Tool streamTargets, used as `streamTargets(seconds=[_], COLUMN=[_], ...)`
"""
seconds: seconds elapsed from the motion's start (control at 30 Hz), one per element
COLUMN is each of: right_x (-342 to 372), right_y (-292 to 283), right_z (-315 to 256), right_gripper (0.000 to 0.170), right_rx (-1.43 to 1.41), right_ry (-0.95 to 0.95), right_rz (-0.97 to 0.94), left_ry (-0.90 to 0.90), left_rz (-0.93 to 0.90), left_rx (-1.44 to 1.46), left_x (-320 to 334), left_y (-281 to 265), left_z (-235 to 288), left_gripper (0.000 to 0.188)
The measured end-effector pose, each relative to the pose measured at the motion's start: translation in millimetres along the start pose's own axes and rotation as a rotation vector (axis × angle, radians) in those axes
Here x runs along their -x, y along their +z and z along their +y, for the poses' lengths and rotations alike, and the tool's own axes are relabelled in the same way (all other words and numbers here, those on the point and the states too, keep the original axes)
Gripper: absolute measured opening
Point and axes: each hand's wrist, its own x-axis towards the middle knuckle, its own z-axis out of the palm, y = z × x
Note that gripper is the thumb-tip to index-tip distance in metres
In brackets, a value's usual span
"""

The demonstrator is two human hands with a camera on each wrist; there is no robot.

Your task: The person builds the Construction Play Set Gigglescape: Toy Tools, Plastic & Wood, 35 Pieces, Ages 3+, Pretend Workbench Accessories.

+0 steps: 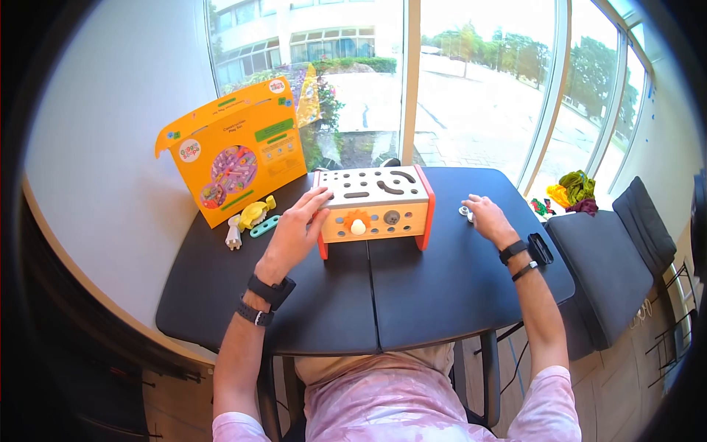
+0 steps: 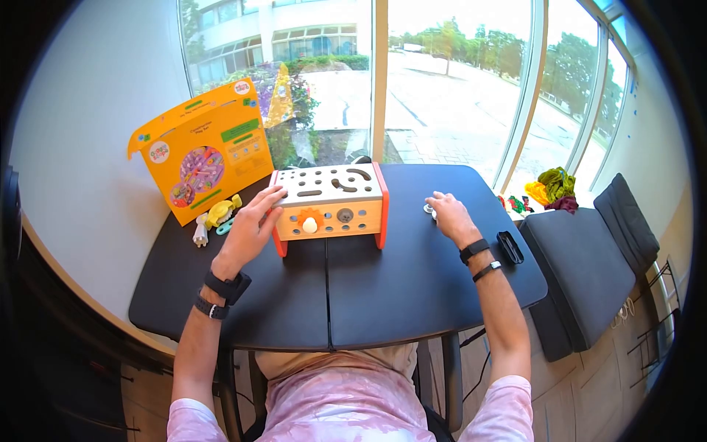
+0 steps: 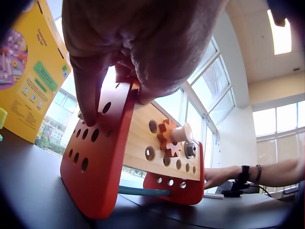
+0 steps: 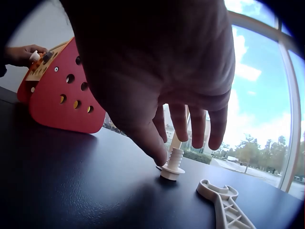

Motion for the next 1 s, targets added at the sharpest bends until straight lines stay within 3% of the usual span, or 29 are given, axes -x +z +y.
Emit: streamTargets(seconds=[0.07,0.37,0.47,0.67,0.77,0.87,1.0], right_x=[1,-7,-24,-51,-55,-58,-60], right_y=[-2,2,-38,-91,-108,-111,-89], right_z=[-5,-5,-35,-82,-111,-125,-128], right_gripper=[0.031,0.018,0.024,0.034,0.035,0.038,0.042], right_rx=[0.039,-0.033,-0.301,-0.858,-1.177,-1.286,-1.195], right_ry=[0.07,0.006,0.178,0.185,0.196,0.192,0.123], right_rz=[-0.143,-0.223,-0.175,0.138,0.128,-0.011,0.014], left_ry=[0.011,-0.002,0.025,0.014,-0.001,-0.007,0.013], left_rz=[0.001,-0.008,0.006,0.009,0.003,0.002,0.01], left_rx=[-0.012,-0.004,-0.021,-0.027,-0.022,-0.008,-0.014], left_x=[0,-1,0,1,1,1,1], left_y=[0,-1,-1,0,0,0,0], left_z=[0,2,-1,0,1,1,1], left_gripper=[0.038,0.039,0.039,0.038,0.038,0.038,0.038])
